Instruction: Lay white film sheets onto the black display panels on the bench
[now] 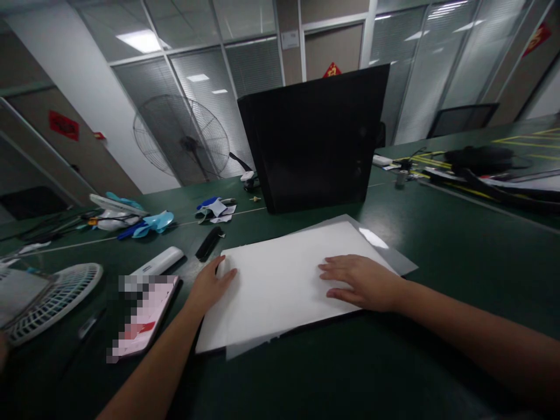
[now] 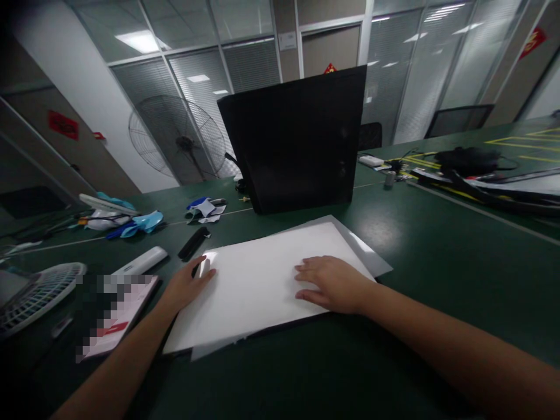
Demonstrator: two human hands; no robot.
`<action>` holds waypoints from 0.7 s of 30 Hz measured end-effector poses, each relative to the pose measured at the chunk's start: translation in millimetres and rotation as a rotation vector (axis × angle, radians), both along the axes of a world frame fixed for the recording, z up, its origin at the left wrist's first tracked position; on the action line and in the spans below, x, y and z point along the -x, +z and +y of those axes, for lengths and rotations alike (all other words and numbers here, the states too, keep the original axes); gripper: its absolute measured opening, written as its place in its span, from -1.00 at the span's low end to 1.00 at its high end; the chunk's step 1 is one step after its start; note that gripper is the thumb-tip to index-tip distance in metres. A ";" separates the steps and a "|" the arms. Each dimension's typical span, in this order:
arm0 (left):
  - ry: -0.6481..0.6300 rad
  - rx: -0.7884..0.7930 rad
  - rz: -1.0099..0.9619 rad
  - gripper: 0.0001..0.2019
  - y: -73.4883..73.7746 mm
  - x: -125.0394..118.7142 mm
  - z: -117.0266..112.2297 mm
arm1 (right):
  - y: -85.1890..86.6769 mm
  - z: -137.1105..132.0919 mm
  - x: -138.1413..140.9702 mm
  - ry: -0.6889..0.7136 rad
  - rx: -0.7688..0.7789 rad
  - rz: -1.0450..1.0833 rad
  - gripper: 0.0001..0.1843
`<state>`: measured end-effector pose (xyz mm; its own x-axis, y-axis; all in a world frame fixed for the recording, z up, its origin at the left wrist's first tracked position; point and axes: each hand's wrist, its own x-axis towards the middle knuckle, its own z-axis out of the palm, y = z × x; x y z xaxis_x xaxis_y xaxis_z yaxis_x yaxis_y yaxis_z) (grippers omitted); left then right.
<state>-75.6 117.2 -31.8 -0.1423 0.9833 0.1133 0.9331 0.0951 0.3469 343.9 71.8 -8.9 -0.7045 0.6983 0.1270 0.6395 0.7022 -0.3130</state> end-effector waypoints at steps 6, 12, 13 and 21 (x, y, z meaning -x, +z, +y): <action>0.016 -0.034 0.002 -0.49 -5.8 6.2 4.3 | -0.4 -5.0 0.7 0.177 0.087 0.067 -0.36; 0.033 -0.050 -0.002 -0.51 -11.6 12.2 6.8 | 3.2 -11.6 5.8 0.227 0.103 0.037 -0.20; 0.038 -0.056 -0.005 -0.52 -11.5 12.5 6.6 | 3.8 -13.1 6.7 0.229 0.102 0.025 -0.16; 0.041 -0.036 -0.034 -0.52 -4.4 7.5 3.4 | 4.0 -19.3 13.9 0.249 0.015 -0.020 -0.20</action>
<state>-83.1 120.7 -36.2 -0.1873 0.9718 0.1431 0.9161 0.1202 0.3826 329.9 52.5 -5.0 -0.8574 0.5044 0.1025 0.4533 0.8343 -0.3139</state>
